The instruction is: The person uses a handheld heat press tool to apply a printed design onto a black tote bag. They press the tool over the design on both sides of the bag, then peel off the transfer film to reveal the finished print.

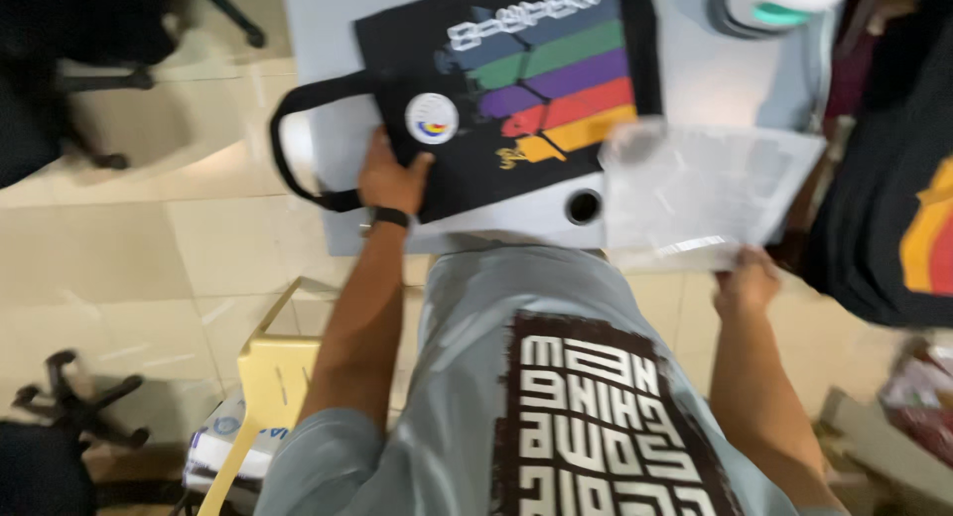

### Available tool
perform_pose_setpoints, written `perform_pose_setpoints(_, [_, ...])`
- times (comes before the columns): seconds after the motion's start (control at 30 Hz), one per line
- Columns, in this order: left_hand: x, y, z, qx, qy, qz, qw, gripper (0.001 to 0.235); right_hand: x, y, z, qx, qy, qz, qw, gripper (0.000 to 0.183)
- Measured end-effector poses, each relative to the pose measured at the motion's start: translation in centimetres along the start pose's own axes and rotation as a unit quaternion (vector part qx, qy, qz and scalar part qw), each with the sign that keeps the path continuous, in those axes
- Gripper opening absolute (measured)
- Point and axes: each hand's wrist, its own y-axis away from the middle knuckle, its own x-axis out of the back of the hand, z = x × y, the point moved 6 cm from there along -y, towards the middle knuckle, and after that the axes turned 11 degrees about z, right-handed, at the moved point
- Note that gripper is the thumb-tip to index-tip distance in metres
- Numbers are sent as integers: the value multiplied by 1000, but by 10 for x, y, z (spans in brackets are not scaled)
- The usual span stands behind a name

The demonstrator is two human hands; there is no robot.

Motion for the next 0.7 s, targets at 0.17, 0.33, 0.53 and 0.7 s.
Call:
perform_pose_setpoints(0.17, [-20, -31, -54, 130, 31, -25, 991, 49, -3, 10, 0, -9, -82, -114, 990, 32])
perform_pose_setpoints(0.33, [5, -49, -64, 122, 63, 44, 990, 26, -12, 14, 1, 20, -53, -100, 993, 13])
perform_pose_setpoints(0.53, [53, -35, -33, -49, 21, 242, 969, 32, -9, 33, -22, 378, 18, 44, 924, 40])
perform_pose_setpoints(0.7, [89, 27, 44, -229, -4, 57, 972, 69, -100, 179, -15, 607, 217, -212, 734, 81])
